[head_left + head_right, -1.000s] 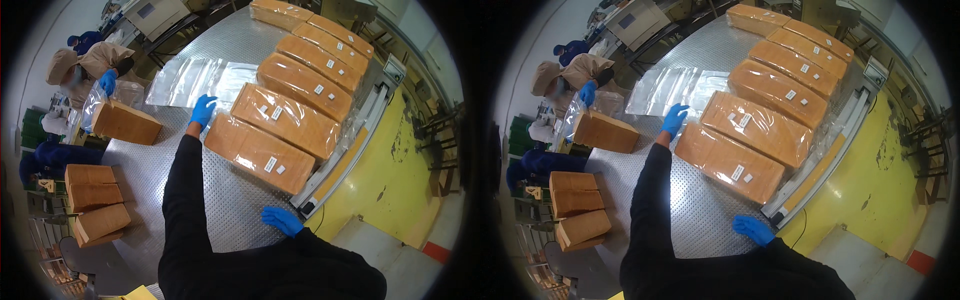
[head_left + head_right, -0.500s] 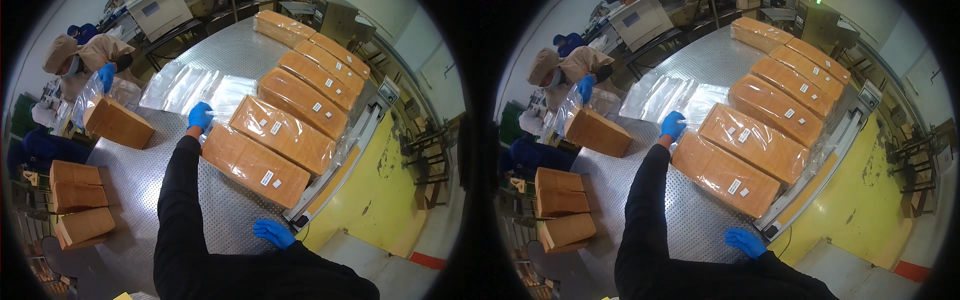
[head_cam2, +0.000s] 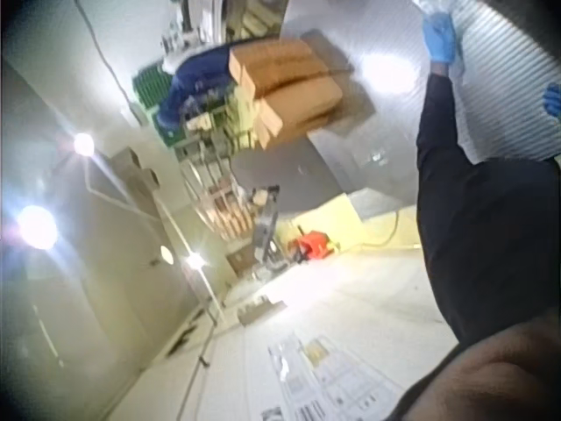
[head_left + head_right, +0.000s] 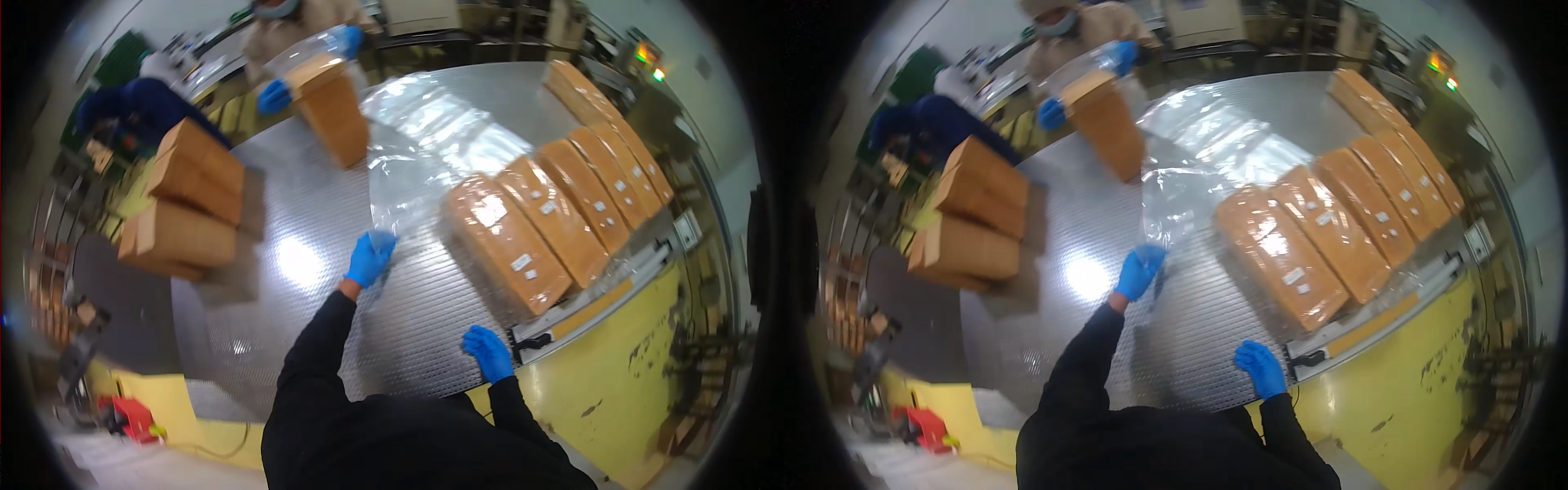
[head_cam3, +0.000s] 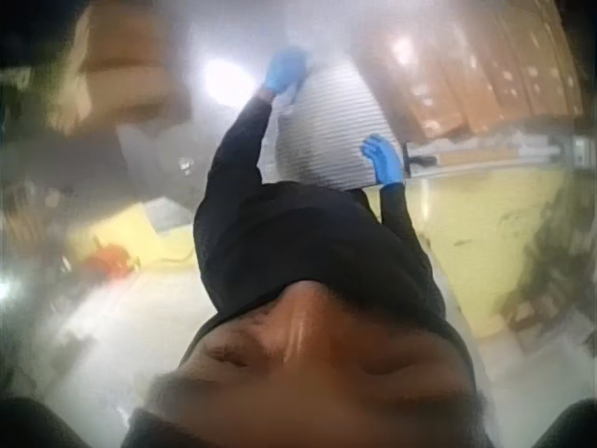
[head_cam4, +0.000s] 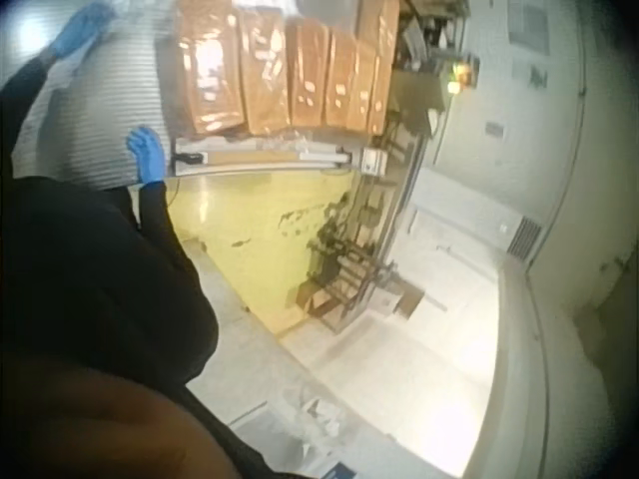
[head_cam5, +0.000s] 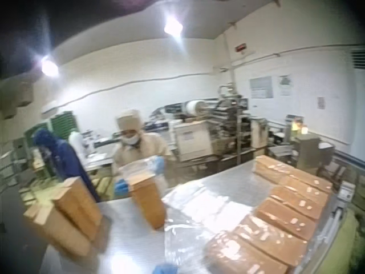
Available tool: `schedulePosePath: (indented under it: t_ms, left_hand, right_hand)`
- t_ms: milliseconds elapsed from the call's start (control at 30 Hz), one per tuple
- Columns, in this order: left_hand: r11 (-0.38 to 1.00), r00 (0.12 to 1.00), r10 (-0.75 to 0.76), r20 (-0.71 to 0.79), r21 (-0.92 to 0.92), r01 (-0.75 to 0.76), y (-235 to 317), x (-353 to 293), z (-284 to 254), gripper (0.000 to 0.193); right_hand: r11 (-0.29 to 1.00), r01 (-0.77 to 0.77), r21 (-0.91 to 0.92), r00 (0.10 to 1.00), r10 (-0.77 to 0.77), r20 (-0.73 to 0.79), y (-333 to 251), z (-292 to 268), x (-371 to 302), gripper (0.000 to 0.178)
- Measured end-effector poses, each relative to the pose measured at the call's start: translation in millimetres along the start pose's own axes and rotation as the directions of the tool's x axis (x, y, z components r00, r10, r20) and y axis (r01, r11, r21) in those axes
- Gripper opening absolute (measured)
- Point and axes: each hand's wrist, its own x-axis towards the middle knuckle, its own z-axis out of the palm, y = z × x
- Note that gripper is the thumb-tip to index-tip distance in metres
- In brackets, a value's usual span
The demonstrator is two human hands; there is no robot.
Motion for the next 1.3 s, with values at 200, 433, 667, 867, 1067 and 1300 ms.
schedulePosePath:
  t_ms: [200, 433, 667, 867, 1067, 1300]
  left_hand:
    - [0.915, 0.872, -0.402, -0.279, -0.077, 0.397, -59.3, -252.7, -134.9, 0.01]
    - [0.806, 0.476, -0.412, -0.777, -0.066, 0.589, -134.2, -453.5, -289.2, 0.056]
    - [0.799, 0.135, -0.575, -0.807, -0.519, 0.302, -173.4, -541.3, -343.1, 0.055]
    - [0.768, 0.055, -0.5, -0.864, -0.414, 0.488, -156.4, -537.0, -341.8, 0.043]
    - [0.812, 0.195, -0.424, -0.884, -0.276, 0.515, -102.4, -474.4, -390.6, 0.038]
    - [0.949, 0.656, -0.239, -0.716, -0.028, 0.315, -122.2, -367.8, -437.2, 0.037]
  right_hand:
    - [0.861, 0.004, -0.509, 1.0, 0.009, 0.023, 1.0, 86.4, 11.6, 0.031]
    - [0.506, 0.463, -0.728, 0.844, -0.002, 0.536, 36.3, 384.9, 64.2, 0.027]
    - [0.166, 0.945, -0.28, 0.299, -0.1, 0.949, 101.8, 709.5, 139.3, 0.035]
    - [-0.549, 0.764, -0.34, 0.388, -0.031, 0.921, 161.2, 805.9, 216.7, 0.044]
    - [-0.501, 0.741, -0.448, 0.525, 0.016, 0.851, 183.0, 798.4, 218.1, 0.045]
    - [-0.395, 0.751, -0.53, 0.592, 0.046, 0.805, 153.2, 747.0, 156.1, 0.05]
